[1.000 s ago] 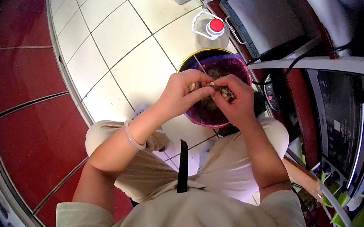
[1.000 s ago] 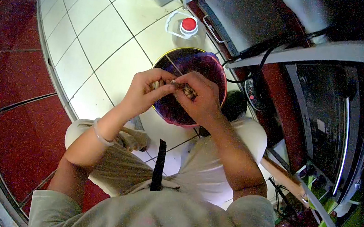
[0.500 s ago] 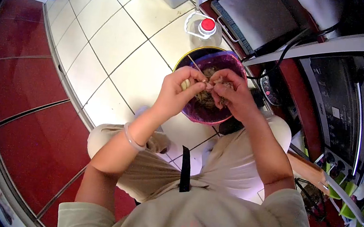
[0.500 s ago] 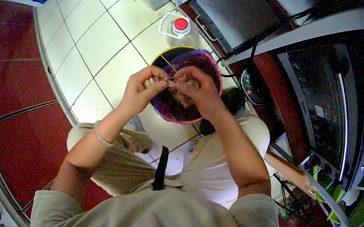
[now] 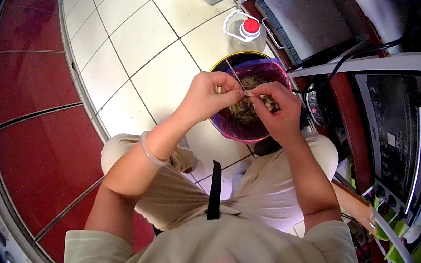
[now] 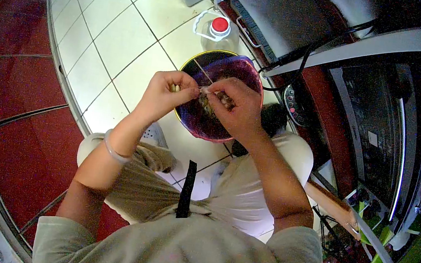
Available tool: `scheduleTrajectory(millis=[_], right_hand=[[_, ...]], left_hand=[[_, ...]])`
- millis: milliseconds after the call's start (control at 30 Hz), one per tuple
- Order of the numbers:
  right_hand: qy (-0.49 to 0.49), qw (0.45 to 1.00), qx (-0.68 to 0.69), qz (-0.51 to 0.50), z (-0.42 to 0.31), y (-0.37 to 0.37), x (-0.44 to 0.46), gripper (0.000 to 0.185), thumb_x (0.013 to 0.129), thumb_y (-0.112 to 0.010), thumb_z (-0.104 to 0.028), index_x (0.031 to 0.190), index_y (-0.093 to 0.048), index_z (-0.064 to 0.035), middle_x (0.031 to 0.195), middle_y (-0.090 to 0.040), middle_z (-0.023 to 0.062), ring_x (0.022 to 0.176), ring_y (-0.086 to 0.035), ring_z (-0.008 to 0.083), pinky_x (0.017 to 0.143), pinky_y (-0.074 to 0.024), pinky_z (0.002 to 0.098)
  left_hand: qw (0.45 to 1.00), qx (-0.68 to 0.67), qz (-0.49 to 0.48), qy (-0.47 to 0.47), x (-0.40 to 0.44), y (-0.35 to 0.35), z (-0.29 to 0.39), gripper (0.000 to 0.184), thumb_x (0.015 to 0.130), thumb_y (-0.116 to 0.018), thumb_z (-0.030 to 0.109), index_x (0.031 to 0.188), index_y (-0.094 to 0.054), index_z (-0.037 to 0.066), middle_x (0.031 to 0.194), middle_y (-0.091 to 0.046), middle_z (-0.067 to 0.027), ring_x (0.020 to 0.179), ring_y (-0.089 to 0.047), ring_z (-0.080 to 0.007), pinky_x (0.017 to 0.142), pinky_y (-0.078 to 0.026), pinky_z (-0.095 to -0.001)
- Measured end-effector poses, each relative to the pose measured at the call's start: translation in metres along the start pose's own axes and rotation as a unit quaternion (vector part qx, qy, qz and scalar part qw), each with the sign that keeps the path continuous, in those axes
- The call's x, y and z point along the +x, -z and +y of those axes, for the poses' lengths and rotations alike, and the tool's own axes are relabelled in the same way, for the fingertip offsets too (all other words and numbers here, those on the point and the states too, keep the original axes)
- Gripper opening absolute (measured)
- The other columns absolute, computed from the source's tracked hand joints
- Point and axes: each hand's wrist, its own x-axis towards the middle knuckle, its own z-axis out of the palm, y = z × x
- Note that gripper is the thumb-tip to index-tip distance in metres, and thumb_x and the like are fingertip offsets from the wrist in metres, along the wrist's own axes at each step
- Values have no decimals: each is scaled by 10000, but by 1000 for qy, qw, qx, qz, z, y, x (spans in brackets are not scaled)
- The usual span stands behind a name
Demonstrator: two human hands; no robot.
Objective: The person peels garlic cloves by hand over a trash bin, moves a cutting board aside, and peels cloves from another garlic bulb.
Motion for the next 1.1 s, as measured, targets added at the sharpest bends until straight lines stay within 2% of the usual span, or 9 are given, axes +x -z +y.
scheduleTrajectory(millis=[200,500,667,800,933,967,1033,1067,1100], right_hand=[[17,1000,-17,-2,-2,0,-1,110,748,-675,-21,839,-613,-27,816,-629,99,735,-630,244,655,-491,325],[-4,1000,2,0,3,3,0,115,760,-678,-34,861,-623,-34,823,-634,90,708,-622,208,632,-479,303],[-48,997,54,6,11,1,0,117,772,-680,-48,881,-641,-33,846,-651,78,759,-622,182,686,-478,288],[-101,989,112,-4,11,1,-1,107,802,-647,-27,909,-640,-20,810,-640,45,712,-585,120,656,-465,253],[-243,928,282,-22,12,11,1,100,828,-629,-19,927,-643,-22,765,-609,14,611,-522,55,551,-425,202],[-244,927,283,-23,12,14,2,100,828,-629,-19,927,-643,-22,765,-609,14,611,-522,55,551,-425,202],[-241,941,231,-57,15,17,2,118,816,-643,-26,933,-647,-15,790,-625,27,666,-555,81,615,-454,223],[-241,941,232,-57,18,17,2,118,816,-643,-26,933,-647,-15,790,-625,27,666,-555,81,615,-454,223],[-147,975,158,-54,21,15,2,129,807,-650,-28,935,-649,-11,805,-631,33,706,-567,92,656,-461,235]], left_hand=[[999,19,-27,31,6,-1,-7,75,787,-635,55,801,-660,-15,730,-641,-10,690,-550,-59,650,-449,-211],[999,6,13,-44,11,-14,-8,44,757,-588,13,760,-628,-5,695,-612,-5,618,-518,-52,571,-414,-195],[958,-254,-32,128,11,-13,-3,99,751,-549,-12,826,-607,11,662,-575,-6,519,-441,-44,453,-308,-184],[953,-274,-37,127,11,-16,-2,111,752,-541,-13,839,-607,11,656,-568,-3,503,-429,-49,435,-294,-195],[997,-68,-17,41,11,-19,-14,61,754,-610,40,784,-627,-10,675,-601,-34,549,-494,-70,507,-396,-216],[999,36,-25,-16,9,-20,-19,64,753,-616,46,783,-633,-7,668,-600,-39,555,-495,-71,513,-401,-221],[999,9,-22,25,8,-25,-17,72,747,-642,63,777,-645,-2,645,-593,-30,580,-501,-68,531,-410,-229],[999,6,17,-42,9,-25,-16,74,750,-651,68,776,-650,-1,632,-587,-20,579,-500,-65,527,-408,-229],[992,3,57,-110,10,-25,-14,78,753,-660,74,775,-656,-1,619,-581,-11,578,-498,-62,523,-406,-229]])
